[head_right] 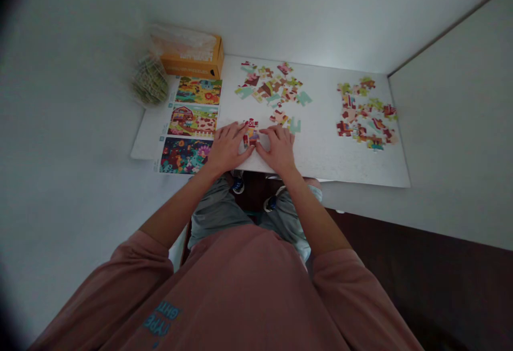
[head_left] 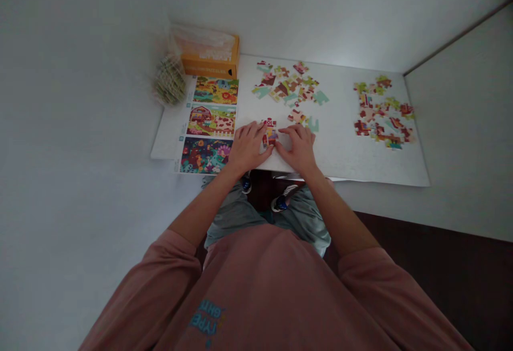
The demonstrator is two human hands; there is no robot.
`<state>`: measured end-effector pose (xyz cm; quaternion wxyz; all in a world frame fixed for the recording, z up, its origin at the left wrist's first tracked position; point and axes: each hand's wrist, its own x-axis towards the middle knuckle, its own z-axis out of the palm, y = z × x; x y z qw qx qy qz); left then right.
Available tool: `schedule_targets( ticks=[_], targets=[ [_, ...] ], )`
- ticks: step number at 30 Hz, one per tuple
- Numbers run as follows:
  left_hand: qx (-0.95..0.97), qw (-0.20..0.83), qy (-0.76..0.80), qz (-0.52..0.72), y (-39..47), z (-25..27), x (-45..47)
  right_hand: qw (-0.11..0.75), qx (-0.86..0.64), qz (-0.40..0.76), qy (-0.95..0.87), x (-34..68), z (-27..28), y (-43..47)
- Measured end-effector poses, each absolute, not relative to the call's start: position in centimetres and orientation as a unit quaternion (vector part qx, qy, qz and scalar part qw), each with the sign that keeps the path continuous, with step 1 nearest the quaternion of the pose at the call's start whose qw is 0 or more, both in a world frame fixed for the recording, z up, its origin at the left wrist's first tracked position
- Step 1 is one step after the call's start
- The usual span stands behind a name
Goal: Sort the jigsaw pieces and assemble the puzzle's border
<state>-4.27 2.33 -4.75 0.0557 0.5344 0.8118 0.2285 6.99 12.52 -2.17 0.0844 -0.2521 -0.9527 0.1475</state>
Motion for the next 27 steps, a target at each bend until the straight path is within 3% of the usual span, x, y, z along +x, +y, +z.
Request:
schedule_targets(
  ticks=[27],
  targets=[
    [0.548, 0.042, 0.802, 0.234, 2.1, -5.0, -4.5, 0.117, -0.266, 0.117, -0.95, 6.3, -5.3, 13.2]
  ],
)
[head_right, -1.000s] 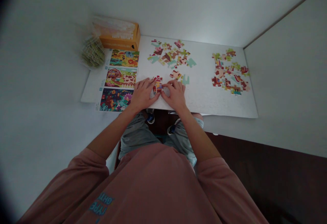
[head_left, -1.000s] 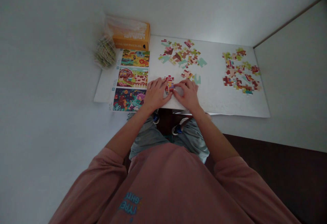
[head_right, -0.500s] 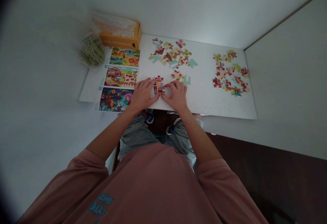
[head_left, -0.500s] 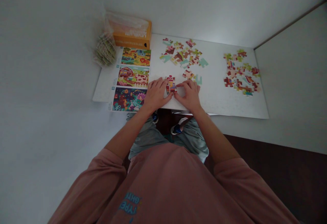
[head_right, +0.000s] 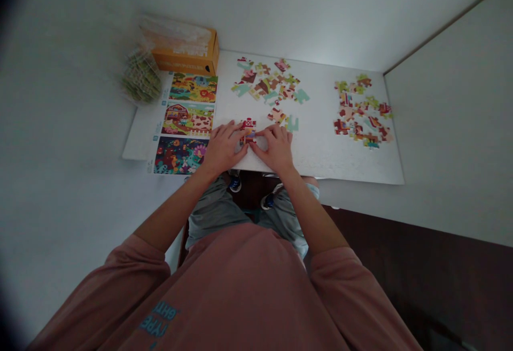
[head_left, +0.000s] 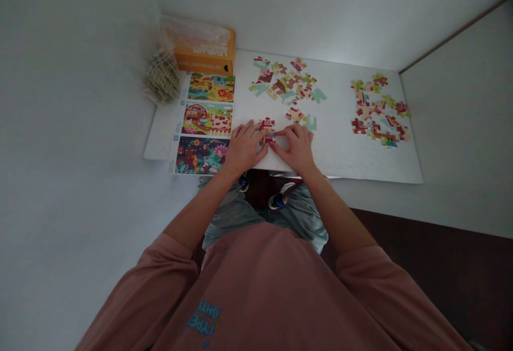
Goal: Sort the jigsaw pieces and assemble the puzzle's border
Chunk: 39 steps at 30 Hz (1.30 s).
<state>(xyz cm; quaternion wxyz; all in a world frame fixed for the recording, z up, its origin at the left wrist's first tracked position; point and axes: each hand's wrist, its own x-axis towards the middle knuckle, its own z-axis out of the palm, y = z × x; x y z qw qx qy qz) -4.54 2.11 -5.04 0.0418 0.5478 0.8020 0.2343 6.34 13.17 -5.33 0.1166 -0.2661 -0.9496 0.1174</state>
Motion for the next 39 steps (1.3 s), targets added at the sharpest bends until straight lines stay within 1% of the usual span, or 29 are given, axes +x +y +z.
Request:
schedule_targets(
  ticks=[8, 17, 23, 30, 39],
  targets=[
    [0.548, 0.051, 0.809, 0.205, 2.0, -4.8, -4.6, 0.145, -0.275, 0.115, -0.943, 6.3, -5.8, 12.8],
    [0.553, 0.025, 0.807, 0.206, 1.9, -5.0, -4.7, 0.13, -0.265, 0.117, -0.948, 6.4, -5.4, 12.5],
    [0.56, 0.048, 0.797, 0.223, 2.2, -5.4, -4.8, 0.111, -0.273, 0.118, -0.948, 6.6, -5.2, 12.5],
    [0.555, 0.043, 0.8, 0.225, 2.5, -5.6, -5.0, 0.113, -0.268, 0.1, -0.952, 7.6, -4.9, 12.3],
    [0.572, 0.038, 0.796, 0.193, 3.2, -4.9, -4.3, 0.141, -0.329, 0.075, -0.931, 11.0, -5.5, 16.5]
  ],
)
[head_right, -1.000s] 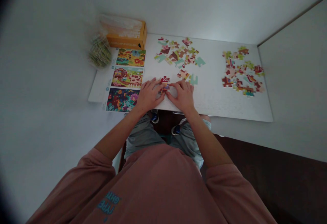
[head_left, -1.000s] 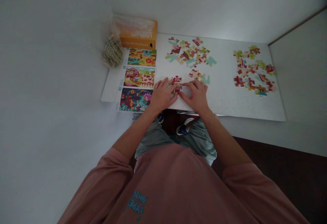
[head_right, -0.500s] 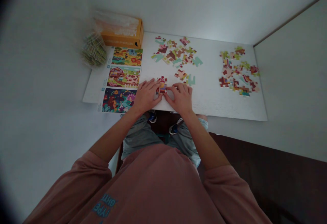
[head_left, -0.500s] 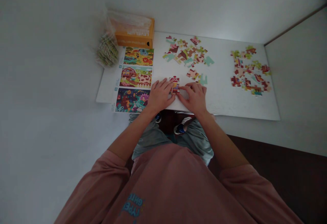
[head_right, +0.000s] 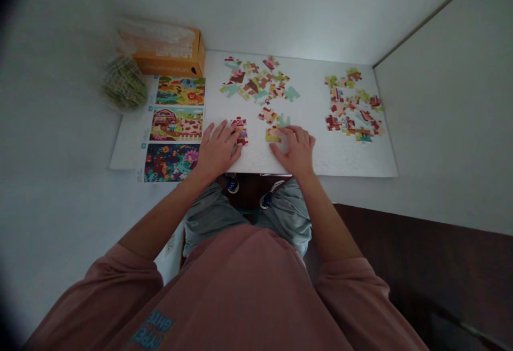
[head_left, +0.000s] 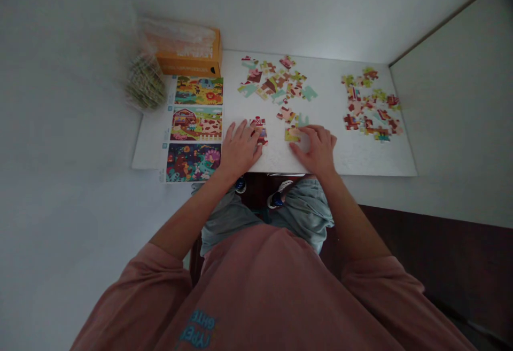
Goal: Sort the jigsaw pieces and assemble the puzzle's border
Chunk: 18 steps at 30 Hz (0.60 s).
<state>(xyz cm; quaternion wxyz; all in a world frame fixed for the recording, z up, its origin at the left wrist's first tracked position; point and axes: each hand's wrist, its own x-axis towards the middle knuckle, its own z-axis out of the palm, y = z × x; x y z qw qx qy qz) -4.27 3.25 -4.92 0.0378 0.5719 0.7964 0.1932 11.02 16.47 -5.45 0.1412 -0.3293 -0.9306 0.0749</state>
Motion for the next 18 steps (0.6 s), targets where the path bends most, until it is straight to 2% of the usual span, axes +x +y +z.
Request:
schedule_targets(
  ticks=[9, 18],
  targets=[
    [0.582, -0.007, 0.79, 0.193, 4.1, -4.1, -4.7, 0.166, -0.347, 0.09, -0.919, 11.9, -6.0, 17.1],
    [0.528, 0.019, 0.81, 0.255, -1.3, -3.0, -3.8, 0.158, -0.343, 0.106, -0.92, 12.1, -6.0, 17.1]
  ],
)
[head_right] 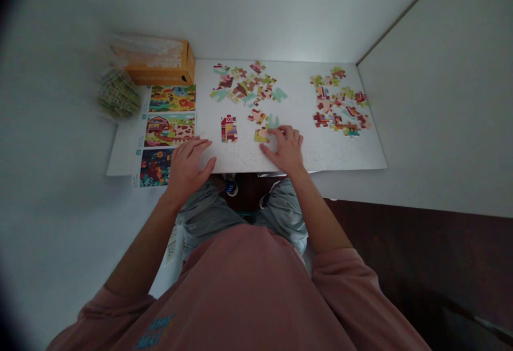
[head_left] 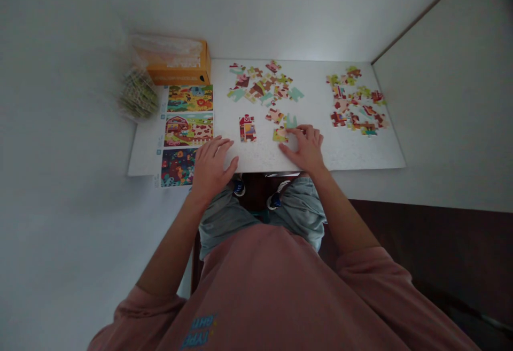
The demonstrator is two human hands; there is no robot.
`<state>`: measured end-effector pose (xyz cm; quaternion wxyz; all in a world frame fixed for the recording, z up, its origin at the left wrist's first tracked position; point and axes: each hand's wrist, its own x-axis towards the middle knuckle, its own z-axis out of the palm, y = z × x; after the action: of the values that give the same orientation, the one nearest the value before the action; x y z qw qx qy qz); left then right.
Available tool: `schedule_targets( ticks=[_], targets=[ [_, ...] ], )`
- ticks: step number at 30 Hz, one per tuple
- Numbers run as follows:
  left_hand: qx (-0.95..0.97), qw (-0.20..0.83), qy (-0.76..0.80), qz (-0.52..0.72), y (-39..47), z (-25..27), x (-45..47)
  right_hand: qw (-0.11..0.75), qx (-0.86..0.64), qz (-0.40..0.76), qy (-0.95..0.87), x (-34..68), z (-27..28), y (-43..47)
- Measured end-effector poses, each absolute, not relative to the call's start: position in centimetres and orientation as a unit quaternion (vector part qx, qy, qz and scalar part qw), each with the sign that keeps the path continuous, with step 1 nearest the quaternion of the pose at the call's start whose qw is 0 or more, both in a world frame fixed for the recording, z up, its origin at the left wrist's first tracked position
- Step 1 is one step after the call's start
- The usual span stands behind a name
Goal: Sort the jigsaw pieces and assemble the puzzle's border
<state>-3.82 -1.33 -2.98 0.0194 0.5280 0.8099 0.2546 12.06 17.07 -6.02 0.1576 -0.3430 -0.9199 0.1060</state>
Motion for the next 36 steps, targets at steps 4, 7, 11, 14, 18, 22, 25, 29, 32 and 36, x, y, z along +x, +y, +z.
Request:
schedule_targets(
  ticks=[4, 7, 11, 14, 18, 22, 25, 29, 32, 36],
  targets=[
    [0.514, 0.029, 0.806, 0.293, -1.8, -3.3, -3.6, 0.151, -0.326, 0.127, -0.925, 12.3, -6.0, 17.2],
    [0.538, 0.048, 0.781, 0.312, -0.8, -3.7, -2.9, 0.157, -0.318, 0.139, -0.924, 12.3, -6.3, 17.5],
    [0.525, 0.048, 0.782, 0.332, 0.5, -4.8, -2.7, 0.162, -0.315, 0.155, -0.922, 12.5, -6.3, 17.5],
    [0.511, 0.043, 0.791, 0.335, 0.7, -5.2, -2.8, 0.154, -0.302, 0.172, -0.925, 12.4, -6.0, 16.7],
    [0.506, 0.024, 0.805, 0.309, 0.2, -5.1, -2.5, 0.126, -0.266, 0.208, -0.933, 11.4, -5.5, 14.8],
    [0.488, 0.017, 0.824, 0.288, -0.1, -5.2, -2.4, 0.112, -0.221, 0.216, -0.944, 9.6, -5.3, 13.3],
    [0.476, 0.021, 0.835, 0.275, -0.1, -5.5, -2.5, 0.105, -0.209, 0.197, -0.952, 8.5, -5.2, 12.7],
    [0.48, 0.039, 0.837, 0.259, -0.1, -5.5, -2.5, 0.092, -0.212, 0.168, -0.958, 8.0, -5.1, 12.6],
    [0.491, 0.055, 0.833, 0.248, 0.0, -5.3, -2.4, 0.091, -0.21, 0.165, -0.96, 8.0, -5.2, 12.6],
    [0.498, 0.054, 0.83, 0.246, 0.1, -5.2, -2.4, 0.099, -0.211, 0.159, -0.959, 8.1, -5.3, 12.5]
  ],
)
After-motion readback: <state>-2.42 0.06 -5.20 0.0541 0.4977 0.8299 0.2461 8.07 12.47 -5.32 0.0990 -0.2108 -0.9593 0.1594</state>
